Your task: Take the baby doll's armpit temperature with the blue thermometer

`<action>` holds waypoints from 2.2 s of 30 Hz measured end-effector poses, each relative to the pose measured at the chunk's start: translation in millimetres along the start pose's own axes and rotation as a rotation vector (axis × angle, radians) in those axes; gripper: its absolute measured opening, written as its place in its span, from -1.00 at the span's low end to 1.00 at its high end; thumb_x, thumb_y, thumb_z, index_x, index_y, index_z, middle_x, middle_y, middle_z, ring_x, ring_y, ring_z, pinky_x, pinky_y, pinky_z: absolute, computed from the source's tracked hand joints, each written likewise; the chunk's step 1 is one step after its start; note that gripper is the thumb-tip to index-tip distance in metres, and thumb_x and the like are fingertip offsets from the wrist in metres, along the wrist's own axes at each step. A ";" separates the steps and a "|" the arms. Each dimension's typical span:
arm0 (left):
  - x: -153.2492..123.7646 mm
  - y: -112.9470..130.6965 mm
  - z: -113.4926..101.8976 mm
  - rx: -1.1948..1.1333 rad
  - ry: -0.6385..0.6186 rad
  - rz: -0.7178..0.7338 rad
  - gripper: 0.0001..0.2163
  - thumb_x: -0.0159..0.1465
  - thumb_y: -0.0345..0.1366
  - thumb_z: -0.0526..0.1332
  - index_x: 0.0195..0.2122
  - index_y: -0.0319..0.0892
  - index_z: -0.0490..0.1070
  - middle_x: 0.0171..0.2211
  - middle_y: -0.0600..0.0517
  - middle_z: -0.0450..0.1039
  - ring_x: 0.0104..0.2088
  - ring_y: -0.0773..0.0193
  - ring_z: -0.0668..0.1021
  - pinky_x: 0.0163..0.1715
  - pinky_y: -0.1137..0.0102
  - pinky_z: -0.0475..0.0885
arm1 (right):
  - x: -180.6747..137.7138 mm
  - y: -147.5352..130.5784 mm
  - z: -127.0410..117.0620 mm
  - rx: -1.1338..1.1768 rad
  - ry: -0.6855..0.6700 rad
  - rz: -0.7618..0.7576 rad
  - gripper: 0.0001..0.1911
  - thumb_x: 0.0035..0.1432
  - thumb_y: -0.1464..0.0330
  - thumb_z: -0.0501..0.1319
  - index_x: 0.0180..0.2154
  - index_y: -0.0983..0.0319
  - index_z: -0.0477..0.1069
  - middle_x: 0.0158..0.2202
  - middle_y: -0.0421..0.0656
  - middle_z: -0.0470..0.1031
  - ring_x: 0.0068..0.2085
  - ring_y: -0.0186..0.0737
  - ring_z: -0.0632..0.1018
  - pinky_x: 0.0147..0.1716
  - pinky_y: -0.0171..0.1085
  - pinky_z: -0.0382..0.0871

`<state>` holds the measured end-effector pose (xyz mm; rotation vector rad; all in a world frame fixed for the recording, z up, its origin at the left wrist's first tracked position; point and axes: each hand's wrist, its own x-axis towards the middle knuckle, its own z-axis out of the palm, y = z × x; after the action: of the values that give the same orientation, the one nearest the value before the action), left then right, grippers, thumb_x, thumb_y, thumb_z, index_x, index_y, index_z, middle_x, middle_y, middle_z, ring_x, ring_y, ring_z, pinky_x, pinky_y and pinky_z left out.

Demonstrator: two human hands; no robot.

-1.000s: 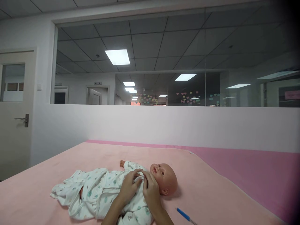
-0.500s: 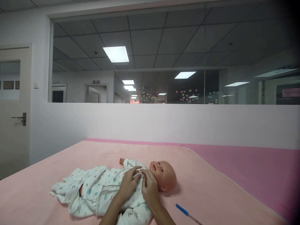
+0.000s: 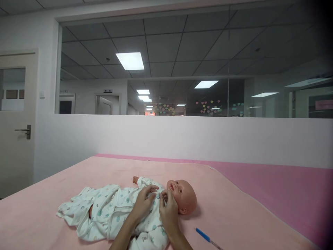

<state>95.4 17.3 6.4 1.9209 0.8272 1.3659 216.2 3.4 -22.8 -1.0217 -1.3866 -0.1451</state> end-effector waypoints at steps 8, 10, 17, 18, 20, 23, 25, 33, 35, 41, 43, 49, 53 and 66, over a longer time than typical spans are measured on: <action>-4.0 1.1 1.9 0.312 0.063 0.088 -0.74 0.06 -0.44 0.05 -0.26 -0.13 0.43 -0.29 0.00 0.40 -0.17 0.18 0.39 -0.10 0.25 0.29 | 0.7 -1.3 -1.4 -0.059 -0.058 -0.082 -0.75 0.14 0.46 -0.06 -0.41 0.23 0.37 -0.42 -0.12 0.45 -0.36 -0.24 0.48 -0.34 -0.29 0.40; -5.3 7.0 0.1 0.427 0.087 0.142 -0.75 0.05 -0.45 0.03 -0.29 -0.13 0.42 -0.31 -0.01 0.42 -0.18 0.15 0.39 -0.11 0.23 0.28 | -0.2 0.4 -0.5 -0.081 -0.061 -0.113 -0.73 0.11 0.50 -0.06 -0.37 0.23 0.40 -0.35 -0.09 0.46 -0.30 -0.23 0.48 -0.28 -0.26 0.41; -18.8 12.9 -26.7 0.665 0.092 0.259 -0.78 0.07 -0.46 0.02 -0.33 -0.13 0.41 -0.34 -0.01 0.42 -0.24 0.15 0.40 -0.20 0.25 0.27 | 1.1 -7.8 -2.6 -0.158 -0.211 -0.245 -0.70 0.08 0.49 0.02 -0.14 0.22 0.35 -0.16 -0.09 0.44 -0.11 -0.16 0.41 -0.09 -0.15 0.31; -21.2 12.0 -30.4 0.651 0.063 0.245 -0.77 0.08 -0.45 0.02 -0.32 -0.13 0.41 -0.33 -0.01 0.42 -0.24 0.15 0.40 -0.20 0.26 0.28 | 2.2 -11.2 -3.6 -0.157 -0.250 -0.269 -0.72 0.09 0.48 0.03 -0.15 0.20 0.35 -0.17 -0.11 0.44 -0.11 -0.17 0.40 -0.09 -0.15 0.29; -25.2 10.4 -35.2 0.608 0.017 0.215 -0.77 0.10 -0.42 0.02 -0.29 -0.12 0.42 -0.31 -0.02 0.42 -0.23 0.15 0.41 -0.20 0.27 0.29 | 4.2 -17.2 -5.1 -0.146 -0.308 -0.282 -0.80 0.10 0.46 0.05 -0.24 0.18 0.37 -0.23 -0.16 0.45 -0.16 -0.19 0.41 -0.13 -0.17 0.28; -28.0 9.8 -36.3 0.565 0.032 0.178 -0.81 0.13 -0.37 0.05 -0.30 -0.11 0.41 -0.30 -0.01 0.43 -0.21 0.16 0.41 -0.18 0.28 0.30 | 5.2 -20.7 -4.8 -0.140 -0.307 -0.232 -0.87 0.14 0.41 0.04 -0.40 0.20 0.34 -0.38 -0.17 0.42 -0.30 -0.23 0.40 -0.26 -0.23 0.26; -28.5 10.7 -34.7 0.582 0.057 0.174 -0.82 0.13 -0.37 0.06 -0.30 -0.11 0.42 -0.30 -0.01 0.43 -0.21 0.17 0.42 -0.18 0.29 0.30 | 4.6 -19.4 -3.1 -0.147 -0.296 -0.204 -0.85 0.15 0.39 0.03 -0.44 0.21 0.31 -0.43 -0.18 0.38 -0.35 -0.25 0.37 -0.32 -0.26 0.23; -30.3 6.9 -30.8 0.702 0.066 0.245 -0.75 0.17 -0.40 0.03 -0.23 -0.07 0.45 -0.34 -0.01 0.45 -0.27 0.18 0.44 -0.23 0.28 0.32 | 3.5 -12.7 2.1 -0.180 -0.294 -0.167 -0.86 0.14 0.38 0.05 -0.45 0.22 0.30 -0.44 -0.18 0.38 -0.34 -0.23 0.37 -0.31 -0.25 0.19; -30.8 3.6 -31.3 0.677 0.087 0.242 -0.75 0.17 -0.40 0.02 -0.21 -0.08 0.44 -0.34 -0.02 0.46 -0.27 0.18 0.45 -0.22 0.27 0.33 | 3.5 -11.8 2.8 -0.172 -0.293 -0.162 -0.86 0.14 0.38 0.05 -0.45 0.22 0.30 -0.44 -0.18 0.38 -0.34 -0.22 0.37 -0.31 -0.25 0.19; -28.6 -1.4 -31.7 0.409 0.153 0.098 -0.72 0.08 -0.45 0.05 -0.23 -0.11 0.44 -0.33 0.01 0.47 -0.28 0.23 0.48 -0.23 0.35 0.38 | 2.4 -6.8 5.7 -0.137 -0.297 -0.137 -0.87 0.15 0.39 0.05 -0.44 0.21 0.30 -0.43 -0.17 0.38 -0.33 -0.22 0.37 -0.30 -0.25 0.19; -26.7 -1.6 -31.5 0.319 0.156 0.065 -0.70 0.06 -0.47 0.04 -0.23 -0.12 0.44 -0.36 0.02 0.47 -0.31 0.26 0.49 -0.24 0.38 0.38 | 2.0 -5.6 6.4 -0.131 -0.300 -0.133 -0.87 0.15 0.39 0.05 -0.43 0.21 0.29 -0.43 -0.18 0.38 -0.33 -0.22 0.37 -0.30 -0.26 0.19; -21.0 -5.1 -33.3 0.205 0.145 -0.016 -0.79 0.03 -0.43 0.10 -0.34 -0.18 0.47 -0.43 0.02 0.44 -0.40 0.29 0.46 -0.34 0.43 0.34 | 1.3 -5.1 7.8 -0.171 -0.282 -0.145 -0.87 0.15 0.40 0.05 -0.45 0.21 0.27 -0.45 -0.18 0.37 -0.34 -0.22 0.36 -0.32 -0.26 0.18; -21.1 -2.0 -35.7 0.241 0.106 -0.011 -0.84 0.06 -0.37 0.10 -0.39 -0.19 0.47 -0.48 0.02 0.39 -0.43 0.28 0.41 -0.39 0.43 0.30 | 1.4 -4.4 8.7 -0.192 -0.262 -0.171 -0.87 0.14 0.41 0.06 -0.46 0.21 0.27 -0.46 -0.19 0.37 -0.36 -0.22 0.37 -0.33 -0.27 0.17; -30.5 3.3 -75.2 0.387 -0.099 -0.089 -0.71 -0.05 -0.17 0.30 -0.25 -0.06 0.48 -0.21 0.02 0.43 -0.15 0.16 0.42 -0.11 0.33 0.31 | 1.0 -5.2 7.2 -0.213 -0.231 -0.212 -0.86 0.13 0.43 0.05 -0.47 0.20 0.26 -0.48 -0.20 0.37 -0.38 -0.23 0.38 -0.35 -0.27 0.20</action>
<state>15.9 1.5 11.6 2.1895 1.1800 1.1068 207.9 5.6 -20.4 -1.0901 -1.7180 -0.3461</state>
